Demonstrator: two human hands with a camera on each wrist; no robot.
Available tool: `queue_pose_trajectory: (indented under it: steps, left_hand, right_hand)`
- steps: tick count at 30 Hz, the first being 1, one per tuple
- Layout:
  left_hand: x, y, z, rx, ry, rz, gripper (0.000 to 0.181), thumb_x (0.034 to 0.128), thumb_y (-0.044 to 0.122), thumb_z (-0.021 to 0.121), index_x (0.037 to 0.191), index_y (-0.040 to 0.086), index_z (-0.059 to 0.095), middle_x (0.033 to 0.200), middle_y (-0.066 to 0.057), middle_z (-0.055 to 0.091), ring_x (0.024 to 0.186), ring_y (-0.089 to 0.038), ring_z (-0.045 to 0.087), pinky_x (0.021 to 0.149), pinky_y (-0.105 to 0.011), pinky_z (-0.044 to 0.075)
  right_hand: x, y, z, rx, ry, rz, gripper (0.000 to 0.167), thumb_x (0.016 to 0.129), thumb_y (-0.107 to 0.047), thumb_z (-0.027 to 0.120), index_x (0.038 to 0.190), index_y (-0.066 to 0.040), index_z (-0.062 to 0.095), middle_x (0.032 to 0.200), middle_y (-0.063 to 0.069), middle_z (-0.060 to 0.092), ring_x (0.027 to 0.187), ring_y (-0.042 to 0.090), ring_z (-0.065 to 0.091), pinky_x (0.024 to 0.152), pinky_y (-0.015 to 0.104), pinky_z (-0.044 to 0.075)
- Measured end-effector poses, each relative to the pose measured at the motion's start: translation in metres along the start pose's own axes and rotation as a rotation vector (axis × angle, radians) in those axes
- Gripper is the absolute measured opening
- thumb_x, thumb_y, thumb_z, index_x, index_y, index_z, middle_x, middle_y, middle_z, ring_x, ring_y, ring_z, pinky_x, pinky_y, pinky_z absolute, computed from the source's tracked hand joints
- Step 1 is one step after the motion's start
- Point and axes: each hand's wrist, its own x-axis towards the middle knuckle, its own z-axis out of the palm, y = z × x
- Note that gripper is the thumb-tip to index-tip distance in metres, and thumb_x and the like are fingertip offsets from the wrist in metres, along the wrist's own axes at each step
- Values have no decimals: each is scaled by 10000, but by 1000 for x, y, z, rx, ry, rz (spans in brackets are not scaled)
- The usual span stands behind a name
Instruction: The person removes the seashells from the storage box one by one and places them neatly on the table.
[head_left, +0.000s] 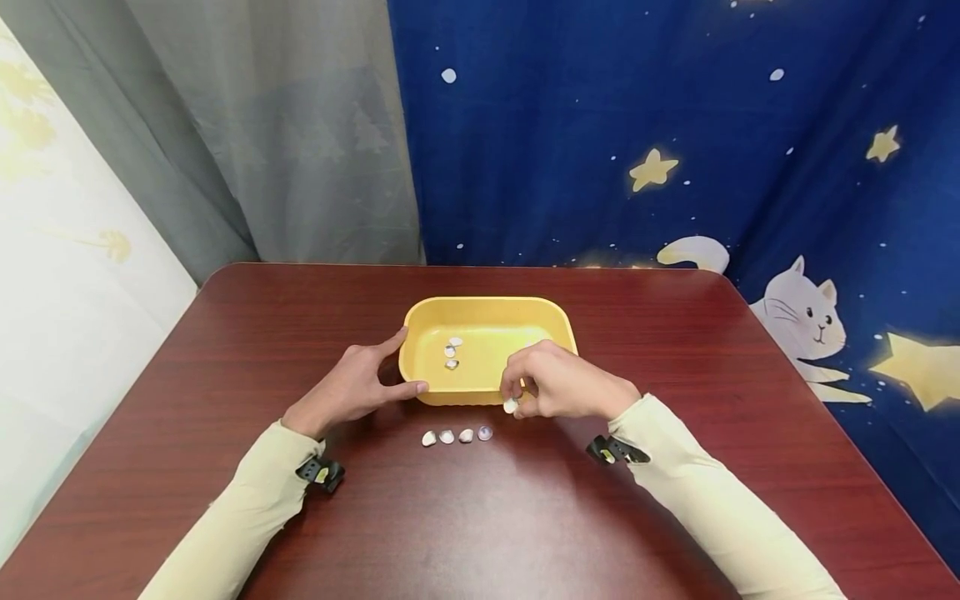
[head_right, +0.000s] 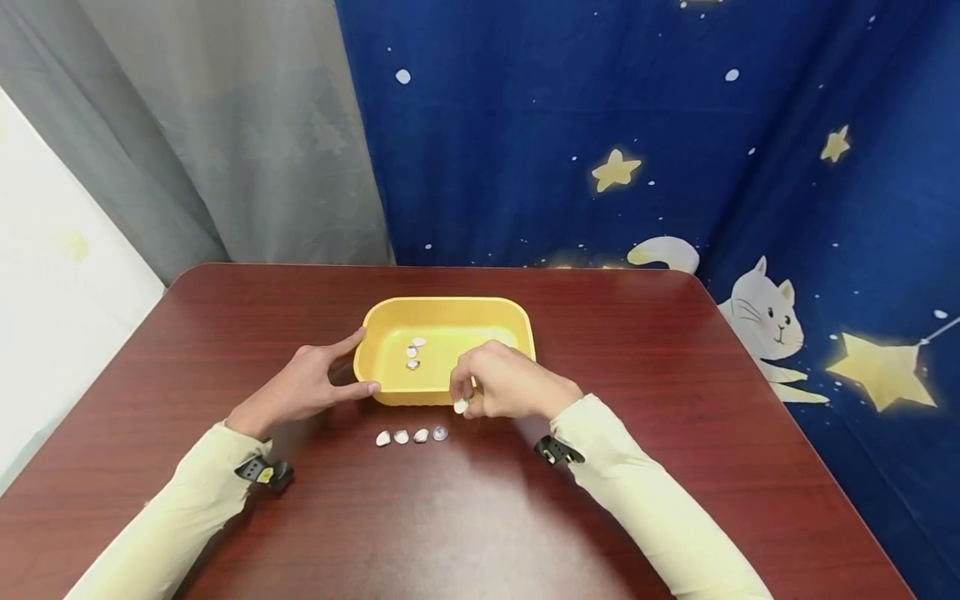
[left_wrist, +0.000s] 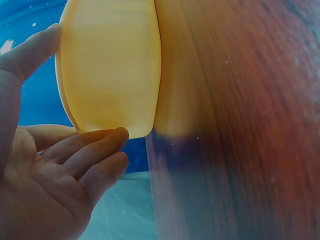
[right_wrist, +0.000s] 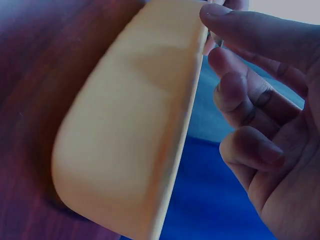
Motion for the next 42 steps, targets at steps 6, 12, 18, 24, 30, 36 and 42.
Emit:
queue_pose_trajectory:
  steps: [6,12,18,24,30,36,42]
  left_hand:
    - [0,0,0,9,0,-10,1035,825,636,722,1583,80,292,1302,-209,665,1081,-244,606,923,-416,496]
    - [0,0,0,25,-9,-20,1046,819,670,704,1581,80,296,1381,-211,620,1112,-254,613,950,-433,500]
    - [0,0,0,30,-14,-30,1051,816,679,700,1582,84,294,1425,-213,585,1125,-257,610,972,-446,500]
    - [1,0,0,26,-16,-20,1053,816,681,698,1579,78,297,1454,-209,560,1213,-282,613,1011,-472,494]
    - [2,-1,-1,30,-18,-23,1064,815,702,684,1582,79,290,1468,-210,545,1195,-279,612,1000,-463,496]
    - [3,0,0,24,-16,-18,1048,819,674,701,1581,79,294,1458,-208,556,1171,-264,615,982,-448,498]
    - [4,1,0,24,-25,-27,1056,817,679,700,1583,79,288,1396,-214,607,1160,-266,612,970,-440,502]
  right_hand:
    - [-6,-6,11,-46,-4,24,162,751,-129,861,804,-202,726,738,-96,645,689,50,550,681,194,455]
    - [-11,-11,26,-167,20,27,159,751,-134,843,765,-213,705,728,-110,634,686,28,562,638,198,460]
    - [-13,-17,40,-283,48,37,167,750,-134,828,729,-209,679,724,-111,612,655,48,559,604,244,463]
    - [-15,-21,55,-323,81,54,254,718,-125,829,644,-216,604,682,-109,568,596,65,502,552,250,421]
    - [-14,-21,64,-328,117,98,263,705,-127,842,625,-206,605,665,-103,566,594,78,491,542,270,418]
    - [-13,-19,68,-294,122,155,210,720,-137,849,672,-190,652,649,-97,592,611,65,488,562,263,422]
    - [-14,-19,71,-242,137,216,187,710,-121,846,680,-184,673,634,-90,604,609,62,497,556,233,401]
